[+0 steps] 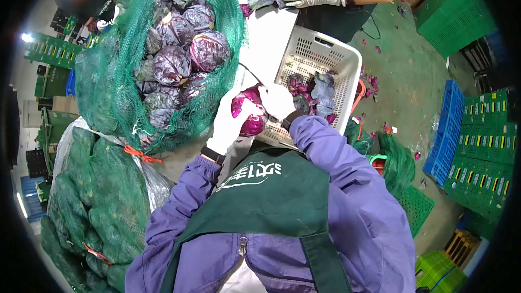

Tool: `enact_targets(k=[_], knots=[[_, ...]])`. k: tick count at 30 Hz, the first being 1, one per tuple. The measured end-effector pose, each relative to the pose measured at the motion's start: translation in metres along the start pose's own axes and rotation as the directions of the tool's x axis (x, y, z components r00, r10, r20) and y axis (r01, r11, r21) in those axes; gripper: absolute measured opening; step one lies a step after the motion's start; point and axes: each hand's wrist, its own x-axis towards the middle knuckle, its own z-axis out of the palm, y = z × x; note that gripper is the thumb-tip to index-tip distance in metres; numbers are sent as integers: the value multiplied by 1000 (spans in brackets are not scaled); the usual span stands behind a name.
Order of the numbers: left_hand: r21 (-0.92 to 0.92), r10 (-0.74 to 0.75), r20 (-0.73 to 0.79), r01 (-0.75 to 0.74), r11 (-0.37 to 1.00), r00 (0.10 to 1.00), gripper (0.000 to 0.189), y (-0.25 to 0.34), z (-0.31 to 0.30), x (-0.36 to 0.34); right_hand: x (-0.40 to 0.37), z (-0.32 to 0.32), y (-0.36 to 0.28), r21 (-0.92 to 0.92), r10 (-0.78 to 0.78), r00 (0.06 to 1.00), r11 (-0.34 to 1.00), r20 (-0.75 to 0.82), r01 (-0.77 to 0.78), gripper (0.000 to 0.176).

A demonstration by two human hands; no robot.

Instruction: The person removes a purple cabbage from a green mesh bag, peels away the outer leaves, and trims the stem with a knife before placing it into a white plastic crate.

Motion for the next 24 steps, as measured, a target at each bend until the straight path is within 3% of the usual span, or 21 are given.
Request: enact_targets(k=[1, 3, 5, 7, 9, 10, 11, 12, 13, 14, 15, 16, 17, 19, 23, 24], knots=[[3, 9, -2, -9, 1000, 1000, 68, -1, -1, -6, 4, 20, 30, 1, -5, 1000, 1000, -9, 5, 37], [-152, 15, -42, -21, 988, 999, 67, -16, -4, -22, 14, 50, 108, 327, 446, 893, 854, -58, -405, 38], [-245, -28, -104, 2, 970, 994, 77, -43, -13, -50, -18, 30, 149, 6, 376, 909, 925, -178, -381, 38], [-263, -37, -202, -18, 965, 979, 78, -62, -15, -73, -44, 23, 190, 196, 662, 737, 747, -137, -635, 46], [-47, 11, -232, -22, 999, 973, 78, -68, -20, -81, -65, 16, 170, -82, 538, 736, 782, -411, -618, 40], [63, -11, -250, 27, 998, 968, 77, -57, -21, -81, -63, -7, 140, -21, 634, 754, 763, -175, -646, 45], [61, -17, -250, 33, 998, 968, 77, -52, -18, -76, -67, -7, 121, -18, 403, 899, 911, -172, -412, 45], [169, 43, -280, 6, 986, 959, 78, -48, -14, -69, -69, 2, 110, 70, 276, 950, 961, -142, -269, 43], [276, 105, -300, -19, 961, 948, 80, -46, -10, -62, -68, 1, 79, 142, 52, 989, 989, -135, -33, 41], [247, 114, -313, -35, 968, 943, 79, -47, -3, -53, -71, -20, 23, 299, 167, 977, 933, 133, -200, 42], [128, 106, -341, -65, 990, 934, 78, -46, 4, -44, -73, -9, 13, 265, -102, 995, 959, -17, 102, 42], [92, 56, -325, -28, 995, 944, 76, -42, 5, -36, -76, -24, -27, 349, 31, 988, 933, 153, -83, 41], [58, 7, -307, 11, 998, 952, 75, -39, 6, -30, -75, -2, -17, 243, -171, 985, 956, 3, 165, 44], [127, 52, -287, -15, 992, 957, 71, -27, 6, -21, -73, -7, -37, 221, -42, 991, 975, 123, 14, 48], [357, 175, -243, -80, 931, 954, 60, -15, 9, -12, -63, -8, -41, 126, -32, 988, 992, 152, 13, 45], [390, 219, -250, -109, 914, 943, 56, -15, 12, -12, -63, -6, -37, 12, -173, 979, 985, 111, 173, 38]])
